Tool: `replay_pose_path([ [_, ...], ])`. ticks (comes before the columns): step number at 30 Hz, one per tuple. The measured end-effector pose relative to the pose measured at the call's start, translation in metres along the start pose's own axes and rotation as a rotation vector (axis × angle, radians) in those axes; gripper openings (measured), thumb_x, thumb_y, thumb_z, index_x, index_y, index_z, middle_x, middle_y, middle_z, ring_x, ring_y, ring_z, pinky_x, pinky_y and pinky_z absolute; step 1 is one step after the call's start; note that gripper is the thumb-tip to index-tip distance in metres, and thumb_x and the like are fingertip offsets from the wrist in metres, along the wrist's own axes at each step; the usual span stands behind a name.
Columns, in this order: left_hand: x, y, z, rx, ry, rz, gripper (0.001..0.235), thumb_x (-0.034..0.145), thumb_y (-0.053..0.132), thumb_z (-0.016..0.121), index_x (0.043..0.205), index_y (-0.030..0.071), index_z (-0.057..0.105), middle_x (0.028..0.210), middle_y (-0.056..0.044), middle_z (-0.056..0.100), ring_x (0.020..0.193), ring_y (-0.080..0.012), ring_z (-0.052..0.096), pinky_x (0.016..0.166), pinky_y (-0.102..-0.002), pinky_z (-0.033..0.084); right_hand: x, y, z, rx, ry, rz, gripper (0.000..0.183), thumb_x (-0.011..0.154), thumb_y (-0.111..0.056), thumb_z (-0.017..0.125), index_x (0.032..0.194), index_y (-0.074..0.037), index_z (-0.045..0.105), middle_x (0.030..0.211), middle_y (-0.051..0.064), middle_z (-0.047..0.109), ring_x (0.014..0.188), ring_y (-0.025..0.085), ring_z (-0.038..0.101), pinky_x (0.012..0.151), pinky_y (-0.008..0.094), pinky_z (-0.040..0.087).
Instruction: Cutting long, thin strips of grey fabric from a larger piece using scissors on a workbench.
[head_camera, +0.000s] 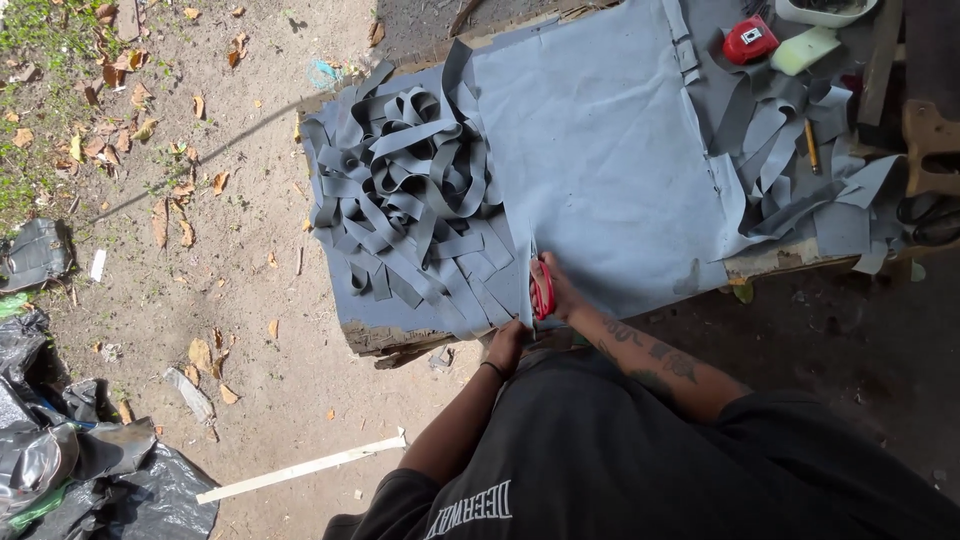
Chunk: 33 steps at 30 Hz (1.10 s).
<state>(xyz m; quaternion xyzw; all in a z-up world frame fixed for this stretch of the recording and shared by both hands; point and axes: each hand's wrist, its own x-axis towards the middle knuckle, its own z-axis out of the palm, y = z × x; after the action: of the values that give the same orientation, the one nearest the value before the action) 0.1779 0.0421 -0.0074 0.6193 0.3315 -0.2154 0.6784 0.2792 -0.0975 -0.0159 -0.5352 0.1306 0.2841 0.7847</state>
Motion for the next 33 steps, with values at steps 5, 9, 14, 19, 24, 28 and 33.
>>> replay_pose_path([
  [5, 0.03, -0.017, -0.007, 0.138, -0.021, 0.014, 0.038, 0.08, 0.038, 0.067, 0.092, 0.002, 0.073, 0.096, -0.019, 0.065, 0.107, -0.0355, 0.058, 0.1, -0.047, 0.041, 0.018, -0.019, 0.0, -0.085, -0.017, -0.021, 0.047, 0.106, -0.052, 0.054, 0.129, -0.012, 0.044, 0.068, 0.012, 0.059, 0.047, 0.022, 0.063, 0.047, 0.03, 0.056],
  [9, 0.035, -0.014, -0.01, 0.104, -0.028, 0.0, 0.041, 0.082, 0.033, 0.063, 0.098, -0.003, 0.073, 0.097, -0.022, 0.064, 0.108, -0.0345, 0.057, 0.1, -0.048, 0.041, 0.033, -0.025, 0.0, -0.174, -0.035, 0.004, 0.061, 0.103, -0.064, 0.055, 0.134, -0.013, 0.044, 0.073, 0.014, 0.059, 0.053, 0.023, 0.066, 0.049, 0.034, 0.059],
  [14, 0.042, -0.022, -0.015, 0.157, -0.085, -0.008, 0.044, 0.085, 0.034, 0.059, 0.101, -0.005, 0.07, 0.1, -0.024, 0.06, 0.109, -0.0334, 0.056, 0.098, -0.043, 0.041, 0.038, -0.042, 0.012, -0.175, 0.015, -0.053, 0.057, 0.104, -0.06, 0.053, 0.13, -0.01, 0.046, 0.071, 0.013, 0.057, 0.049, 0.022, 0.064, 0.049, 0.03, 0.057],
  [19, 0.032, -0.011, -0.011, 0.352, -0.117, -0.087, 0.045, 0.085, 0.043, 0.055, 0.107, 0.006, 0.071, 0.123, -0.017, 0.066, 0.13, -0.0347, 0.052, 0.116, -0.044, 0.035, 0.065, -0.049, 0.004, -0.204, 0.007, -0.037, 0.061, 0.103, -0.062, 0.055, 0.133, -0.01, 0.047, 0.076, 0.014, 0.059, 0.056, 0.023, 0.066, 0.056, 0.031, 0.057],
  [24, 0.067, -0.024, -0.021, 0.385, -0.189, -0.075, 0.044, 0.089, 0.039, 0.051, 0.109, 0.004, 0.069, 0.129, -0.021, 0.063, 0.13, -0.0383, 0.052, 0.115, -0.045, 0.036, 0.084, -0.08, 0.015, -0.142, 0.054, -0.059, 0.053, 0.104, -0.057, 0.055, 0.131, -0.011, 0.048, 0.069, 0.015, 0.059, 0.048, 0.026, 0.064, 0.048, 0.031, 0.054],
  [28, 0.062, -0.017, -0.021, 0.361, -0.184, -0.094, 0.048, 0.087, 0.04, 0.051, 0.114, 0.008, 0.072, 0.128, -0.018, 0.065, 0.132, -0.033, 0.052, 0.114, -0.039, 0.038, 0.118, -0.084, 0.015, -0.236, 0.031, -0.059, 0.065, 0.105, -0.062, 0.047, 0.141, -0.009, 0.04, 0.088, 0.024, 0.057, 0.069, 0.033, 0.065, 0.066, 0.044, 0.059],
  [33, 0.066, -0.023, -0.03, 0.798, -0.353, 0.323, 0.013, 0.093, 0.024, 0.051, 0.1, 0.013, 0.056, 0.114, -0.019, 0.06, 0.108, -0.0325, 0.057, 0.09, -0.039, 0.044, 0.112, -0.139, 0.043, -0.197, 0.04, 0.007, 0.068, 0.088, -0.069, 0.05, 0.119, -0.009, 0.047, 0.071, 0.007, 0.058, 0.054, 0.016, 0.053, 0.046, 0.028, 0.049],
])
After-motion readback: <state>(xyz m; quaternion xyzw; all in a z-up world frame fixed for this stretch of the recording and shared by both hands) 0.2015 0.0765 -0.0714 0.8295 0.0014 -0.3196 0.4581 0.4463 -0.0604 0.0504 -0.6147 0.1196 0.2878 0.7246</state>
